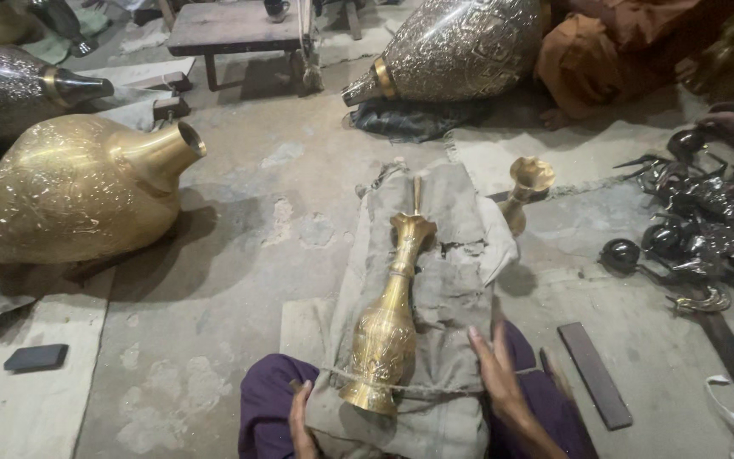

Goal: The person sits on the floor with an engraved brass vase on a cloth pad and decorates its surface by hand, holding a steel chisel against the brass and striking it with a wooden mallet, repositioning the chisel repeatedly over the vase body and neck.

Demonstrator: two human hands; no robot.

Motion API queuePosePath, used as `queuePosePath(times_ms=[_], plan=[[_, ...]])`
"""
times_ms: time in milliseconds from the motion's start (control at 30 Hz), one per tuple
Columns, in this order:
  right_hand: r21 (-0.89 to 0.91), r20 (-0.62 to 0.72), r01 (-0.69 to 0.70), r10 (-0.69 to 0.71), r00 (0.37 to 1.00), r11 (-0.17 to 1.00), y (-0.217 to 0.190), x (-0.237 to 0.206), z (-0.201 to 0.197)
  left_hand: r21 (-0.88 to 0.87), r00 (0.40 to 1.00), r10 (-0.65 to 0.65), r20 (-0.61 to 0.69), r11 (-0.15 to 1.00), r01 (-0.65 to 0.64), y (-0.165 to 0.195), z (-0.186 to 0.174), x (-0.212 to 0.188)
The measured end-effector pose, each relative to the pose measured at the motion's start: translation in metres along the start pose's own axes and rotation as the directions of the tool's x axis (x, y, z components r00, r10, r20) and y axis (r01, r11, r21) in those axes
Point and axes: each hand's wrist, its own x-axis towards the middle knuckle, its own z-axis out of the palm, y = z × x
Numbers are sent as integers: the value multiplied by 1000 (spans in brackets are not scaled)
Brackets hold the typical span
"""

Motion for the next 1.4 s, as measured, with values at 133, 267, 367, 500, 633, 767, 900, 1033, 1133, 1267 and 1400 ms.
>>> queuePosePath(times_ms=[133, 267, 367, 500, 633, 767, 900, 1033, 1133, 1267, 1400], plan=[[-553, 89, 627, -710, 699, 548, -15, -20, -14, 99, 923, -270, -276, 947, 307, 9, -22, 3], [-204, 700, 931, -619, 356, 304, -32, -45, 1, 104, 961, -178, -213, 974, 203, 27, -43, 9], [-326, 901, 907, -201, 383, 266, -34, -62, 28, 188, 992, -35, -123, 980, 58, 39, -47, 6], [-395, 893, 893, -140, 428, 213, -30, -72, 52, 178, 1000, -10, 12, 984, 8, 58, -33, 1], [-376, 887, 880, -163, 432, 290, -31, -76, 39, 231, 983, -169, 67, 961, 150, 69, -8, 6], [-421, 676, 601, -207, 707, 679, -36, -70, -12, 219, 980, -53, 190, 976, 10, 74, 21, 17], [-683, 174, 336, -302, 937, 649, -28, -50, -81, 264, 941, -22, 338, 962, -72, 82, 44, 21], [-854, 16, 148, -259, 966, 499, 0, -38, -129, 275, 932, -104, 348, 961, 4, 85, 70, 35], [-971, -70, -95, 120, 990, 219, 17, -40, -141, 265, 909, -65, 412, 963, -51, 85, 87, 45], [-954, -122, -178, 231, 965, 243, 32, -59, -148, 373, 840, -59, 539, 911, -175, 90, 104, 54], [-974, -139, -188, 318, 938, 127, 29, -62, -154, 475, 801, -174, 572, 867, -151, 99, 119, 67]])
